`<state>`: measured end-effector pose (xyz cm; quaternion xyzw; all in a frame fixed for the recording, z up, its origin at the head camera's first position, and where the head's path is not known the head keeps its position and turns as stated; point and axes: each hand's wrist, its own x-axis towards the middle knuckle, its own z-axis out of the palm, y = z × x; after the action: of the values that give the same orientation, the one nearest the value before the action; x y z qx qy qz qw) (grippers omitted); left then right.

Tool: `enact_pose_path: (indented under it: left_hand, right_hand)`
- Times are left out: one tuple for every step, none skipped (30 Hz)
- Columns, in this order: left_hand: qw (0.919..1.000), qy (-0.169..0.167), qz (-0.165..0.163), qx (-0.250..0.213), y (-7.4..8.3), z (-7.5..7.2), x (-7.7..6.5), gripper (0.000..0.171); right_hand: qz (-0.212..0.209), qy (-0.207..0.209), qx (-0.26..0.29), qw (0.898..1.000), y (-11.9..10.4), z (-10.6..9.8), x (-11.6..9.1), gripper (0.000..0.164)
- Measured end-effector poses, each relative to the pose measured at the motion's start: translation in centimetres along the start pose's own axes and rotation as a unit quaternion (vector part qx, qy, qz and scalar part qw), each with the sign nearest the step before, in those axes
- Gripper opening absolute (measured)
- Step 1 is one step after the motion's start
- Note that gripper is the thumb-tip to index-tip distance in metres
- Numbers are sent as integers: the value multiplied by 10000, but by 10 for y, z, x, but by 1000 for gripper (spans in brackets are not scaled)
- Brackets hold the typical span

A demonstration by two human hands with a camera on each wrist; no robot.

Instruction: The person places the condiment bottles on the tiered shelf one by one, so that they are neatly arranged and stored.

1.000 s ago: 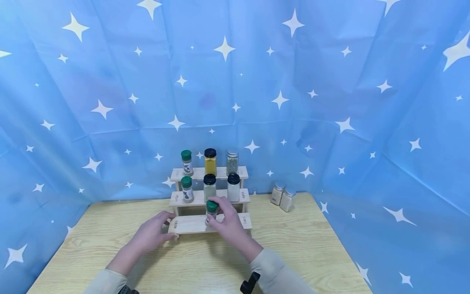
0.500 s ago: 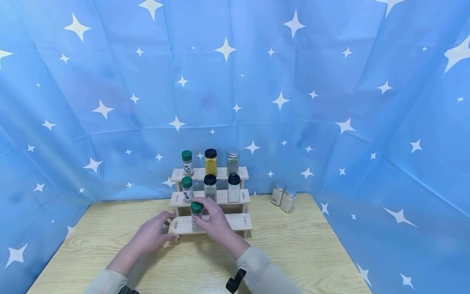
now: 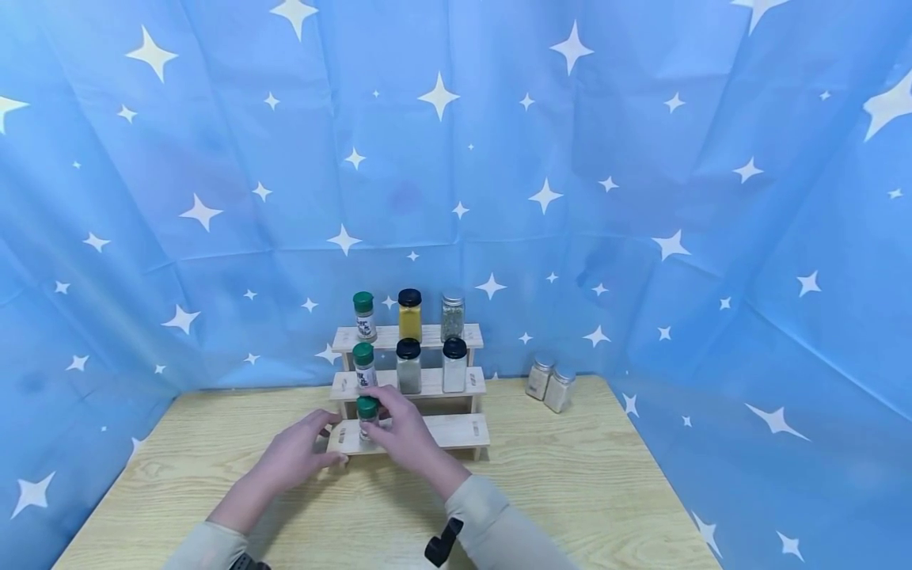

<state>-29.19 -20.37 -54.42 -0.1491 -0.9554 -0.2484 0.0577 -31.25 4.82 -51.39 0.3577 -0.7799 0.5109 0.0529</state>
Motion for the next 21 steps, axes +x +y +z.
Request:
enact_pose_path:
  left_hand:
    - [10000, -2, 7, -9, 0, 0, 0, 69]
    - [10000, 3, 10, -10, 0, 0, 0, 69]
    - [10000, -2, -8, -16, 1, 0, -1, 69]
    - [10000, -10, -13, -14, 1, 0, -1, 69]
    - [10000, -11, -18, -8, 1, 0, -1, 69]
    - [10000, -11, -27, -5, 1, 0, -1, 69]
    - [10000, -13, -36, -2, 1, 1, -1, 69]
    - [10000, -11, -38, 2, 1, 0, -1, 69]
    - [10000, -11, -42, 10, 0, 1, 0, 69]
    - [10000, -11, -46, 7, 0, 1, 0, 69]
    - [10000, -3, -53, 9, 0, 1, 0, 69]
    - [10000, -6, -64, 10, 0, 1, 0, 70]
    - [10000, -1, -70, 8, 0, 2, 0, 70]
    - [10000, 6, -72, 7, 0, 1, 0, 70]
    - [10000, 6, -72, 8, 0, 2, 1, 70]
    - [10000, 4, -70, 1, 0, 2, 1, 70]
    - [10000, -1, -65, 3, -1, 2, 1, 70]
    - [10000, -5, -58, -2, -1, 2, 1, 70]
    - [10000, -4, -49, 0, -1, 1, 1, 70]
    - [10000, -14, -44, 6, -1, 1, 1, 70]
    - [10000, -23, -41, 17, -1, 1, 0, 70]
  right_hand:
    - [23, -12, 6, 10000, 0, 1, 0, 55]
    - [43, -27, 9, 10000, 0, 1, 0, 55]
    - [77, -49, 11, 10000, 1, 2, 0, 56]
    - [103, -63, 13, 9999, 1, 3, 0, 56]
    - [116, -68, 5, 9999, 1, 4, 0, 56]
    - [132, -70, -1, 9999, 1, 4, 0, 56]
    - [139, -67, -16, 9999, 2, 5, 0, 56]
    - [144, -60, -50, 9999, 2, 6, 0, 56]
    - [141, -51, -83, 9999, 2, 6, 0, 57]
    - [119, -44, -115, 9999, 3, 7, 0, 57]
    - [89, -32, -142, 9999, 3, 7, 0, 57]
    - [58, -23, -174, 9998, 4, 8, 0, 57]
    - [31, -10, -207, 9998, 4, 9, 0, 58]
    - [9, 2, -226, 9997, 4, 9, 0, 58]
    - [-20, 30, -230, 9997, 4, 10, -1, 59]
    - [-24, 54, -234, 9997, 4, 10, -1, 60]
    - [6, 73, -215, 9997, 4, 10, -1, 61]
    - [37, 91, -199, 9998, 4, 10, -2, 63]
    - [77, 108, -179, 9998, 4, 11, -2, 64]
    - [109, 124, -154, 9997, 3, 10, -2, 66]
    - [142, 141, -136, 9997, 3, 10, -3, 67]
